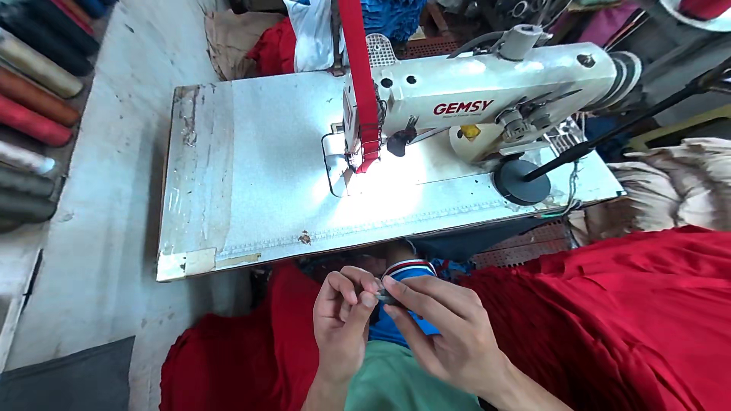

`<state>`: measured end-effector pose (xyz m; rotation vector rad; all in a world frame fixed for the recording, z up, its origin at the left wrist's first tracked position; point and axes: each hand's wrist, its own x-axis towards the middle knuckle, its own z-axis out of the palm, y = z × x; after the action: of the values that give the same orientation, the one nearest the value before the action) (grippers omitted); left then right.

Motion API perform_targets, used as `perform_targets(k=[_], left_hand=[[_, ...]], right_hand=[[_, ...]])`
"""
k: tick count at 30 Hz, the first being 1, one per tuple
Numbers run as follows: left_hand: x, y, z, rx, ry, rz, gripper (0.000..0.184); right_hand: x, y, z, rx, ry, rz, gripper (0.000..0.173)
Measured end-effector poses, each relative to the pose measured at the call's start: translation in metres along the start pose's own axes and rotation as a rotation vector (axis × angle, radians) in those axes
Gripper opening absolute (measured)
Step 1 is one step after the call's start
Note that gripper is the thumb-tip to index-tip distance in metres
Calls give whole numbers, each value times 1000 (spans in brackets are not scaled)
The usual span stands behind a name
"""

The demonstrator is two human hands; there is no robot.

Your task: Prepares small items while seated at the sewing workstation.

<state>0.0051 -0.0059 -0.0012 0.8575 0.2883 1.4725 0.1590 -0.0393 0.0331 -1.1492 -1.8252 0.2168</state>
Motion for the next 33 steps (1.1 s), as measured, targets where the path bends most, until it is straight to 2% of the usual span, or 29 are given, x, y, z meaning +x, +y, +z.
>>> perform_targets(k=[33], left_hand=[[-3,1,0,4,42,-37,5]], right_hand=[[3,6,4,-5,-33,-39,22]])
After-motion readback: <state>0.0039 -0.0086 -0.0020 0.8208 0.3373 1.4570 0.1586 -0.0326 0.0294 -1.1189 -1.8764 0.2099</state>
